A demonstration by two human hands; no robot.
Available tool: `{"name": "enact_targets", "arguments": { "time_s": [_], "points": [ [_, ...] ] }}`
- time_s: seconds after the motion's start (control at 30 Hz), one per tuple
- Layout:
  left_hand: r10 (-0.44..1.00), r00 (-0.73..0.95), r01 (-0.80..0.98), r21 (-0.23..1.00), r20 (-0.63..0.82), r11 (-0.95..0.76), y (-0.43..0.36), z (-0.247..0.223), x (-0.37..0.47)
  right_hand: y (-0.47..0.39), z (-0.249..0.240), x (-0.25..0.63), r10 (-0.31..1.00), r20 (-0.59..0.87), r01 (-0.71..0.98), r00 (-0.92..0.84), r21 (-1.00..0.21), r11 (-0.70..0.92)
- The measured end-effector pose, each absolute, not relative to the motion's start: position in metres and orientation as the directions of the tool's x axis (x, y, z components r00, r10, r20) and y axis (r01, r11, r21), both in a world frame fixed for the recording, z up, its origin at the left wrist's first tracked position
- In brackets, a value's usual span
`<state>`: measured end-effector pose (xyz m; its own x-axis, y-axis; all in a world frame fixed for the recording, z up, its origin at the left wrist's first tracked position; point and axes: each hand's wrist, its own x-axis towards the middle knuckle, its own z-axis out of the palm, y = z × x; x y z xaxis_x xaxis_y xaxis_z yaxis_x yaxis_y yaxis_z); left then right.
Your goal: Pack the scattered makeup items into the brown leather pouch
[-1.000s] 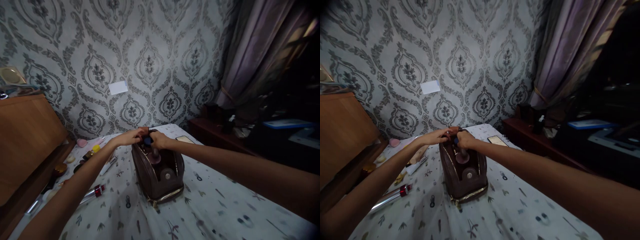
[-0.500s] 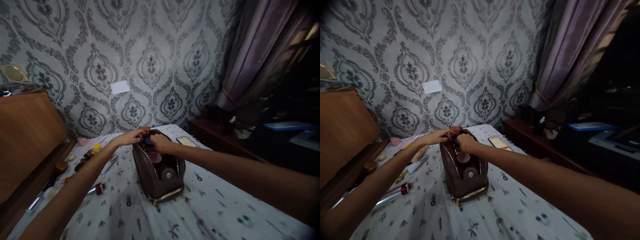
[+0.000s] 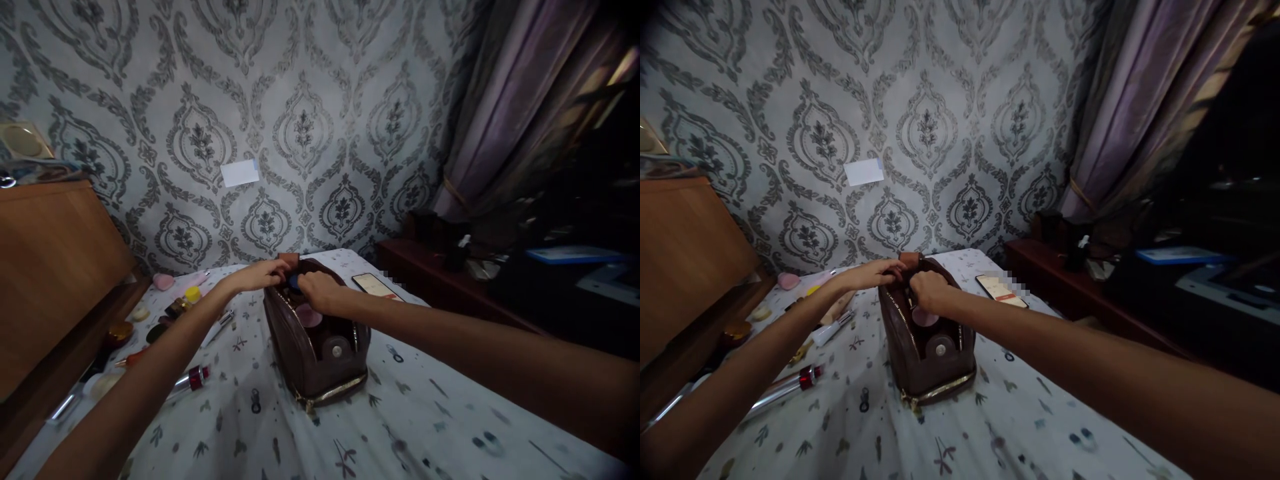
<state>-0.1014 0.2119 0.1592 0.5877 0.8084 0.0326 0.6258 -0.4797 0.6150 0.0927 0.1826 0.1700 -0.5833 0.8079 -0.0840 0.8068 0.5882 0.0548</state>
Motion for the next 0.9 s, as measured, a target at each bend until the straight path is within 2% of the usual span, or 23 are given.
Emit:
{"name": "enact_targets", "arguments": {
  "time_s": [0.2,0.63,0.77,0.9],
  "points": [
    [0.816,0.576,0.614,0.636,0.046,-0.468,0.209,0.159,-0.102,0.184,0.155,0.079,0.807,-0.152,0.811,-0.570,0.052,0.583],
    [0.801,0.597,0.590,0.652,0.045,-0.476,0.208,0.157,-0.104,0.205,0.150,0.101,0.868,-0.158,0.880,-0.472,-0.029,0.473],
    [0.816,0.578,0.626,0.627,0.025,-0.463,0.207,0.160,-0.102,0.207,0.154,0.101,0.856,-0.168,0.869,-0.489,-0.002,0.495],
    [0.816,0.577,0.646,0.601,0.020,-0.471,0.207,0.161,-0.100,0.202,0.161,0.100,0.838,-0.148,0.838,-0.525,0.081,0.540]
  ]
}}
